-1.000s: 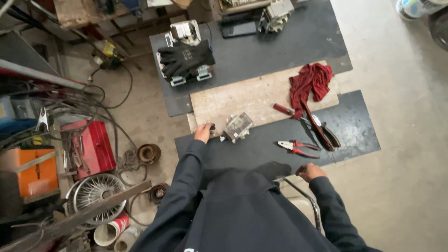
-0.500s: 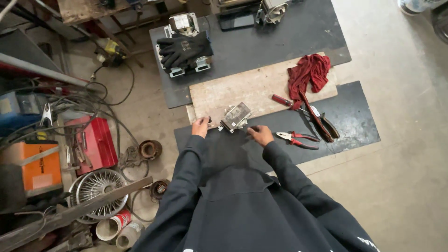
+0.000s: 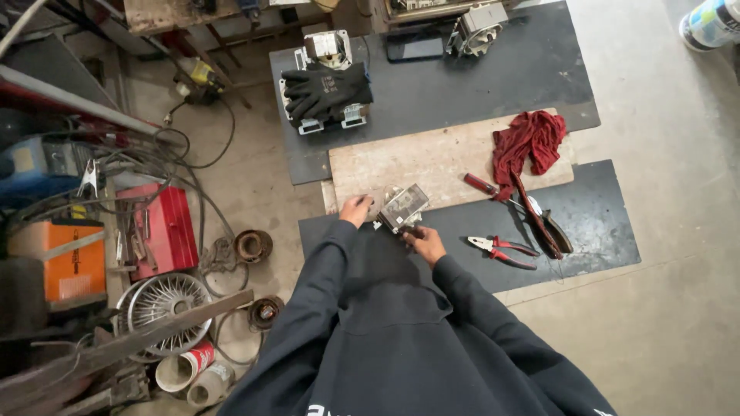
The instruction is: Winding copper wire around a core and assembling electronic components on a workbench
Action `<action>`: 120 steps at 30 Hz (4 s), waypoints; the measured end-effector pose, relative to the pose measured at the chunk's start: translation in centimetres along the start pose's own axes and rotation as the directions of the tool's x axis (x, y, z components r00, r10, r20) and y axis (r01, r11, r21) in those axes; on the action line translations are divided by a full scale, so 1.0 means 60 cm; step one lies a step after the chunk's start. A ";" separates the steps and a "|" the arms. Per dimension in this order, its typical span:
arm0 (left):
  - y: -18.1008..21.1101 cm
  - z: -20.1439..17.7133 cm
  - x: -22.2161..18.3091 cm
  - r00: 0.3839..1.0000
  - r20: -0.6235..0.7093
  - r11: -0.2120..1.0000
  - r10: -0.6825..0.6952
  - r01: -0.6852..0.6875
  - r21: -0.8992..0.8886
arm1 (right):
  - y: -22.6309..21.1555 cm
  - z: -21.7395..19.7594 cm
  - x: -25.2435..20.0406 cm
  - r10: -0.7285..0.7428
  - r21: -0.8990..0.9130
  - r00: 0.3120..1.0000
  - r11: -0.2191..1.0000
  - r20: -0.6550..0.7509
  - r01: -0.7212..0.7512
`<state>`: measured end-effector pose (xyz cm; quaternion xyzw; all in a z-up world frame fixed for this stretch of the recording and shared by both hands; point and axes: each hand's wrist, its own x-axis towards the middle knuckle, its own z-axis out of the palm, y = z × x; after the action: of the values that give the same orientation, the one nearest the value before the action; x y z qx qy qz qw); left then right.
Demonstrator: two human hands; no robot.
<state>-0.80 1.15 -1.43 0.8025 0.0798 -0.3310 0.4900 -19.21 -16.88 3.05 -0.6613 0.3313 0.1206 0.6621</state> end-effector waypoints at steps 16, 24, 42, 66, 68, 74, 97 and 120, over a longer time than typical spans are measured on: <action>0.050 -0.035 -0.053 0.995 0.047 0.996 -0.089 0.088 0.027 | -0.079 -0.168 -0.143 0.014 -0.206 0.993 0.978 0.119 0.010; 0.089 -0.032 -0.126 0.994 0.103 0.990 -0.043 0.056 -0.126 | -0.050 -0.066 -0.060 -0.095 -0.342 0.993 0.933 0.065 0.112; 0.038 -0.046 -0.070 0.998 0.051 0.990 0.024 -0.017 -0.141 | -0.063 -0.212 -0.174 -0.116 -0.619 0.972 0.754 0.203 0.219; -0.029 -0.020 -0.056 0.999 -0.004 0.998 0.038 -0.038 -0.058 | 0.020 -0.257 -0.193 0.190 -0.938 0.981 0.329 -0.047 -0.109; -0.032 -0.014 -0.063 0.999 -0.010 0.999 0.040 -0.040 -0.003 | -0.034 -0.227 -0.192 0.081 -0.890 0.990 0.434 -0.116 -0.140; -0.021 -0.016 -0.073 0.998 -0.032 0.996 0.053 -0.050 0.067 | -0.079 -0.109 -0.127 -0.180 -0.210 0.975 0.966 -0.127 0.151; 0.069 -0.010 0.003 0.988 0.131 0.993 0.076 -0.086 0.077 | -0.063 0.024 -0.063 0.219 0.419 0.967 0.872 0.131 -0.254; 0.021 -0.013 -0.049 0.994 0.051 0.991 0.097 -0.101 0.083 | 0.000 -0.121 -0.182 0.319 -0.941 0.936 0.336 0.145 0.031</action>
<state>-2.12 1.75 1.50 0.8176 0.0141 -0.3282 0.4728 -29.42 -20.75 10.29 -0.8594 0.1547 0.4466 0.1952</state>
